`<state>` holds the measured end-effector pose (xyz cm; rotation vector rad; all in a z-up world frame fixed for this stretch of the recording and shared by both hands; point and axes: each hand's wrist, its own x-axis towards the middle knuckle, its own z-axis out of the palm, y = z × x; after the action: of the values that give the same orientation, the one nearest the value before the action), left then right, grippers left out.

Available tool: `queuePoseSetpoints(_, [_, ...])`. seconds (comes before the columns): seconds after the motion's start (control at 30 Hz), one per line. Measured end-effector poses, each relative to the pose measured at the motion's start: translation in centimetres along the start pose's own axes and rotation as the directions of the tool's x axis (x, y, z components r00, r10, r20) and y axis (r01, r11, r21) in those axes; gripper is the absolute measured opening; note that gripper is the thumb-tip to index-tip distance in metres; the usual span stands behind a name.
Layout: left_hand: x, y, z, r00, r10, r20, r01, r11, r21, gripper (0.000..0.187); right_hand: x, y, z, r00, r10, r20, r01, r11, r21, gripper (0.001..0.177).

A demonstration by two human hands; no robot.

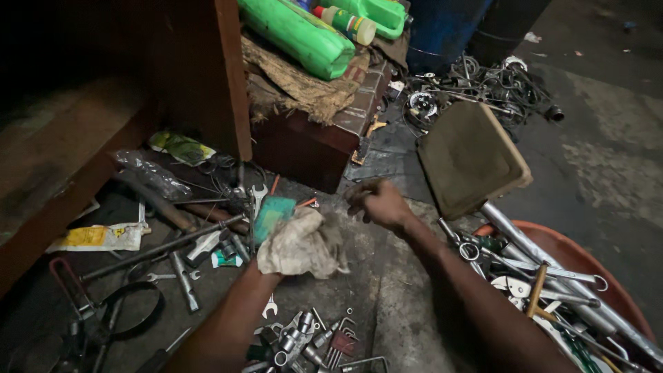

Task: The person wipes various metal tools, including wrenches and sockets, with a cloth. They pick up each tool from a pile on the floor, clean it, and place it back down or into a nearby container.

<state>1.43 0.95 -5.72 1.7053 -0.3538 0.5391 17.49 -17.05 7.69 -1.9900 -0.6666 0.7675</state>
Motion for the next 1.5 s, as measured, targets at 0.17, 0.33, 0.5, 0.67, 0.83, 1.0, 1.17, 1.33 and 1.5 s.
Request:
queuePoseSetpoints(0.17, [1.4,-0.6,1.2,0.791,-0.585,-0.178,0.6,0.799,0.044,0.023,-1.0,2.1,0.5,0.996,-0.037,0.086,0.043,0.997,-0.07,0.022])
queuePoseSetpoints(0.33, [-0.4,-8.4,3.3,0.759,-0.622,-0.193,0.36,0.649,-0.67,0.021,-2.6,4.0,3.3,0.974,0.169,0.151,-0.146,0.978,-0.149,0.028])
queuePoseSetpoints(0.5, [-1.9,-9.1,1.7,0.874,-0.485,0.03,0.312,0.515,-0.798,0.025,-2.5,5.4,3.9,0.965,0.162,0.205,-0.134,0.981,-0.141,0.025])
queuePoseSetpoints(0.67, [-1.0,-4.7,0.3,0.868,-0.489,0.09,0.382,0.54,-0.75,0.03,-1.4,6.4,2.6,0.973,0.141,0.183,-0.099,0.971,-0.219,0.021])
queuePoseSetpoints(0.83, [0.1,-2.8,1.1,0.86,-0.507,0.058,0.384,0.568,-0.728,0.035,-3.0,4.3,2.3,0.983,0.165,0.074,-0.167,0.986,0.009,0.021])
queuePoseSetpoints(1.0, [0.2,-2.1,3.4,0.837,-0.547,-0.012,0.363,0.571,-0.737,0.04,-3.2,4.0,4.6,0.956,0.271,0.11,-0.291,0.841,0.457,0.028])
queuePoseSetpoints(1.17, [0.1,-1.2,6.4,0.814,-0.58,-0.033,0.32,0.494,-0.808,0.045,-3.2,4.9,6.2,0.921,0.372,0.119,-0.371,0.737,0.565,0.037])
queuePoseSetpoints(1.33, [2.4,-1.5,8.0,0.697,-0.644,-0.315,0.19,0.589,-0.785,0.051,-2.7,6.6,6.5,0.919,0.335,0.207,-0.39,0.703,0.594,0.036])
queuePoseSetpoints(1.5, [1.1,0.8,8.0,0.645,-0.65,-0.402,0.219,0.661,-0.718,0.056,-3.5,6.0,6.6,0.884,0.419,0.207,-0.449,0.636,0.627,0.026])
